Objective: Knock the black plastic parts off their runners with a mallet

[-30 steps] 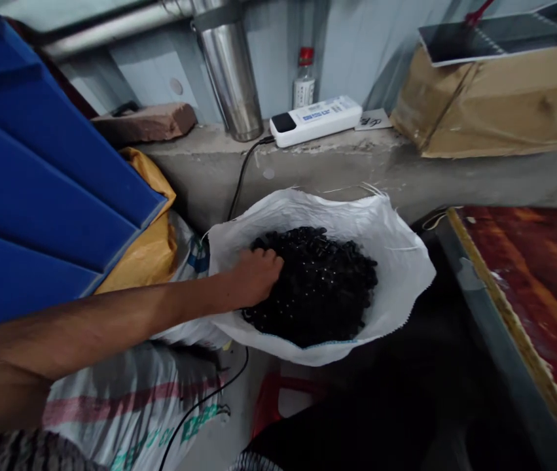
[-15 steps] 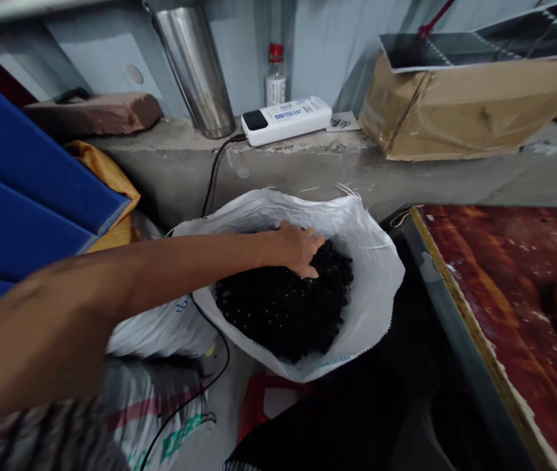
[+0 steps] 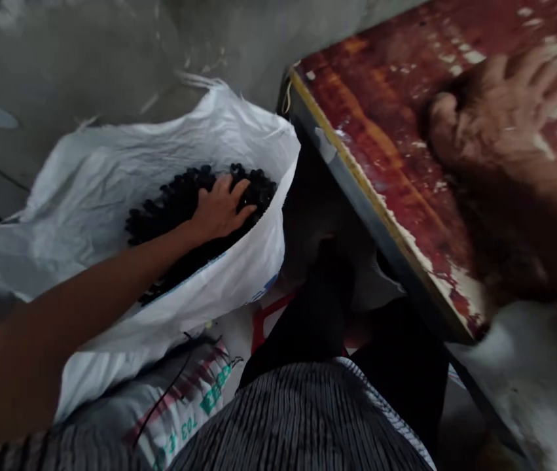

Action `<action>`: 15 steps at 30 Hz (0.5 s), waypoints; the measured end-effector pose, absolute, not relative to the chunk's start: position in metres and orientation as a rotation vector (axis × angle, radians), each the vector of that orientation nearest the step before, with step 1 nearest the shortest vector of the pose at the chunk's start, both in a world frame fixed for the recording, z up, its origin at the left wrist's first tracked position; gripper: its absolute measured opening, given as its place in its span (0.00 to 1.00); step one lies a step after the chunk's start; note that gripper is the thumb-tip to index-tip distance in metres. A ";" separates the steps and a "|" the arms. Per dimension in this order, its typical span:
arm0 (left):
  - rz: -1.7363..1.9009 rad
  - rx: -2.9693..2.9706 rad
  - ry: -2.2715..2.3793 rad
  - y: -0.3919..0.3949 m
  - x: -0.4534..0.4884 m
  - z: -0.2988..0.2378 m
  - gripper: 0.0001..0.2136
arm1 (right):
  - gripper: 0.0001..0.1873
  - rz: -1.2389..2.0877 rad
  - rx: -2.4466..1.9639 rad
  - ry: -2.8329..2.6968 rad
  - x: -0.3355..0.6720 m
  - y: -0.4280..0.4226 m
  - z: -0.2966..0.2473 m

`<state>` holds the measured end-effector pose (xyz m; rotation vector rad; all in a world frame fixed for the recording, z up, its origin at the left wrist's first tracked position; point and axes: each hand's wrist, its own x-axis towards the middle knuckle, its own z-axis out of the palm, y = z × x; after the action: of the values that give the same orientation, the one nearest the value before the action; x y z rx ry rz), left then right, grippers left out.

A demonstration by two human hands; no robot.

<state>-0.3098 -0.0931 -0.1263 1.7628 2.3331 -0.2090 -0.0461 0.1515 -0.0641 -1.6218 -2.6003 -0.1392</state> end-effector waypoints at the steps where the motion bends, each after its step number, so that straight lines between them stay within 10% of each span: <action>1: -0.213 1.762 2.335 -0.088 -0.309 -0.127 0.28 | 0.54 -0.070 -1.602 -2.526 -0.049 0.146 -0.060; 15: 0.682 1.650 2.969 -0.244 -0.346 -0.004 0.21 | 0.21 0.446 -1.301 -2.430 -0.088 0.057 -0.029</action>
<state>-0.3464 -0.2436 -0.0043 1.6500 2.9695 0.6817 -0.0884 0.0575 -0.0286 -1.3006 -2.4299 0.4457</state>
